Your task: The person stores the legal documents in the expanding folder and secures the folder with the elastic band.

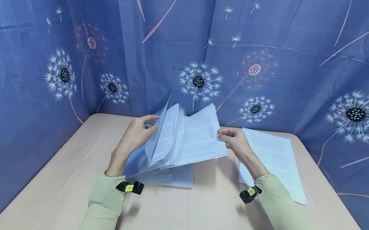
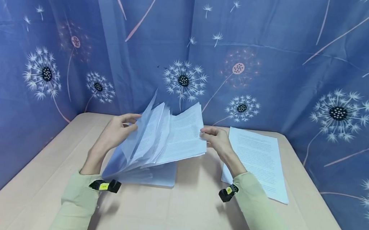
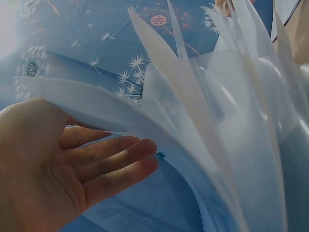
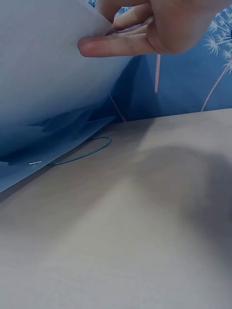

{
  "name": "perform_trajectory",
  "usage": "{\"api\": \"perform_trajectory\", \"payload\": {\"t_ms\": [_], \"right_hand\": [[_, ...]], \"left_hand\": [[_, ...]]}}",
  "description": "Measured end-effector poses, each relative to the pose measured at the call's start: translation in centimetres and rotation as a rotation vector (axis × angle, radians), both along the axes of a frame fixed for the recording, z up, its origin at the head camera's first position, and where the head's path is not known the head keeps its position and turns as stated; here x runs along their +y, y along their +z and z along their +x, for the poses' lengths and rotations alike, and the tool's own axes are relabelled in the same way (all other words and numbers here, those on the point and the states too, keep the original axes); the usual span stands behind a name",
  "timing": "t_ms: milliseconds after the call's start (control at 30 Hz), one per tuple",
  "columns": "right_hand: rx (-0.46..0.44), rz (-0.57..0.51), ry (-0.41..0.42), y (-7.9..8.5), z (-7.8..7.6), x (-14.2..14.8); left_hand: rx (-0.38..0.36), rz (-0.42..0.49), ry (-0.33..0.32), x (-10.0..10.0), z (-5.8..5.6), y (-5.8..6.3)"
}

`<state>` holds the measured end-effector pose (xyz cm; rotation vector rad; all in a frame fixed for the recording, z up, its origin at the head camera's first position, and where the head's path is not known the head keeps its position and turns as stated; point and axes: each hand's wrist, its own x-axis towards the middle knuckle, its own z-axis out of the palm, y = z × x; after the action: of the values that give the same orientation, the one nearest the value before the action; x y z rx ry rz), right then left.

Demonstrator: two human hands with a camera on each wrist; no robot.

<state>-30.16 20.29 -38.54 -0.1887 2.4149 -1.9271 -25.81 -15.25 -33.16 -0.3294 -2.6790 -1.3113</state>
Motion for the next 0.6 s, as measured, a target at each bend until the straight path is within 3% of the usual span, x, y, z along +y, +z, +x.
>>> {"api": "perform_trajectory", "payload": {"t_ms": [233,467,600], "right_hand": [[0.03,-0.029,0.042,0.2,0.18,-0.01],[0.063,0.073,0.055,0.71,0.6,0.36],[0.075,0.079,0.047,0.54,0.64,-0.03]], "left_hand": [[0.0,-0.005,-0.001,-0.05,-0.09,-0.08],[0.0,-0.005,-0.001,-0.01,-0.13,-0.09],[-0.007,-0.005,-0.001,-0.05,-0.15,-0.16]]}}
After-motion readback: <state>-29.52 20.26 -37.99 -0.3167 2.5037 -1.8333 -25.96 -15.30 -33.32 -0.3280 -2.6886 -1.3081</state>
